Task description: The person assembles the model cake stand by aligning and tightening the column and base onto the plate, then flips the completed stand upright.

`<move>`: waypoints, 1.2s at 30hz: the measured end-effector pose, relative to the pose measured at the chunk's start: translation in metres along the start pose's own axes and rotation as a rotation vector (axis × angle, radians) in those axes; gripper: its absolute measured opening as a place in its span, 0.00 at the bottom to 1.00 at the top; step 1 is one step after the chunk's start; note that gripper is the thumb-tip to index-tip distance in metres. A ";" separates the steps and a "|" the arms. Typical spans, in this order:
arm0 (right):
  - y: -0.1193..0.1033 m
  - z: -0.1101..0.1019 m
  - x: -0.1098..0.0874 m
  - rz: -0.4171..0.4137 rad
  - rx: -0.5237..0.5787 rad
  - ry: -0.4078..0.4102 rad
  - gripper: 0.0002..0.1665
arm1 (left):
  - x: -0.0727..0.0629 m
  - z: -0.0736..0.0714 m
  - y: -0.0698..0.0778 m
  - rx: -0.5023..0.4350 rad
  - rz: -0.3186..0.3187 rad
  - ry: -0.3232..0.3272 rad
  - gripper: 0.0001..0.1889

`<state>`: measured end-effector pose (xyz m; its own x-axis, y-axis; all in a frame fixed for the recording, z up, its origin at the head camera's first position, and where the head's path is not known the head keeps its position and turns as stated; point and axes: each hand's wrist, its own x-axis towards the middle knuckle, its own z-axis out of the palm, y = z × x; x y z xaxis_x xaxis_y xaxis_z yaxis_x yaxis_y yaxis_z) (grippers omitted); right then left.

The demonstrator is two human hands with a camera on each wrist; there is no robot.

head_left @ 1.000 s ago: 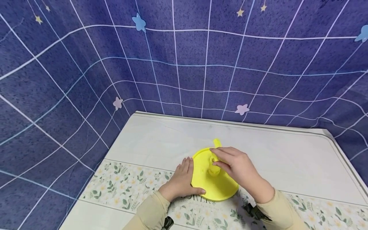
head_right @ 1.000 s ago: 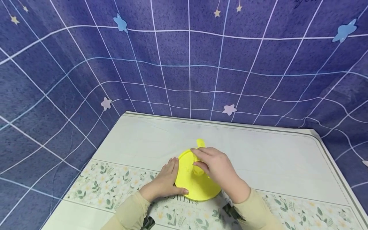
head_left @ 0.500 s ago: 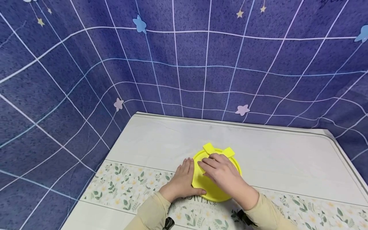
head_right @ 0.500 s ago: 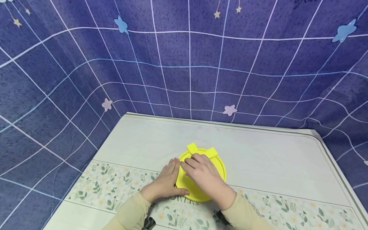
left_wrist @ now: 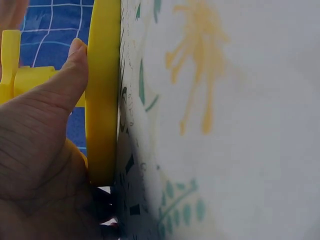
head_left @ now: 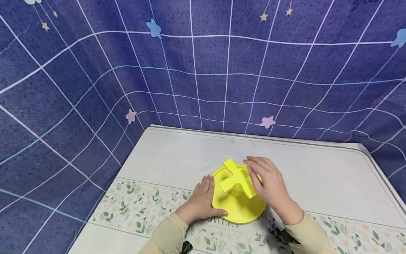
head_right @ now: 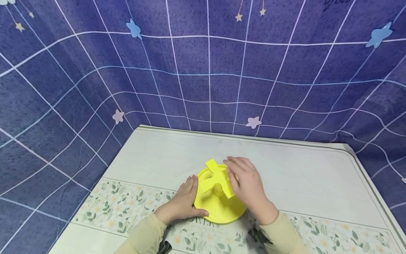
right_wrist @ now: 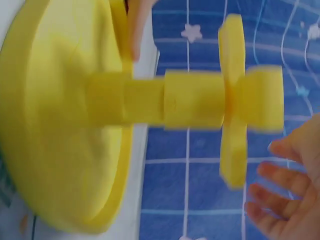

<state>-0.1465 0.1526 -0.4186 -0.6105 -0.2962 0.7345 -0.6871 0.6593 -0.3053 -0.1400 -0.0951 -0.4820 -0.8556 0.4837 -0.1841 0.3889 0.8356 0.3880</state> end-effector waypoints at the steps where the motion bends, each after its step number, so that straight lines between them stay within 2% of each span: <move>1: 0.005 -0.002 -0.001 0.052 0.009 -0.004 0.16 | 0.000 0.000 0.000 -0.001 0.000 -0.001 0.67; 5: 0.020 -0.005 -0.008 0.197 0.061 -0.094 0.20 | 0.001 0.000 -0.001 -0.011 0.003 0.000 0.68; 10: 0.027 -0.008 -0.016 0.302 0.160 -0.209 0.20 | 0.001 0.004 -0.001 -0.022 0.007 0.000 0.68; 15: 0.027 -0.013 -0.024 0.325 0.189 -0.211 0.19 | 0.001 0.006 -0.002 -0.021 0.004 -0.003 0.68; 23: 0.022 -0.024 -0.038 0.444 0.242 -0.230 0.19 | 0.001 0.002 -0.004 -0.040 -0.003 -0.014 0.67; 30: 0.008 -0.025 -0.048 0.447 0.290 -0.193 0.18 | 0.001 0.002 -0.004 -0.030 -0.001 -0.018 0.67; 36: -0.008 -0.016 -0.050 0.385 0.218 -0.175 0.18 | 0.002 0.003 -0.004 -0.028 0.006 -0.005 0.67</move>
<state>-0.1043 0.1729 -0.4433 -0.8815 -0.1831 0.4353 -0.4528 0.5895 -0.6689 -0.1421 -0.0967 -0.4870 -0.8515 0.4904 -0.1857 0.3846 0.8248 0.4144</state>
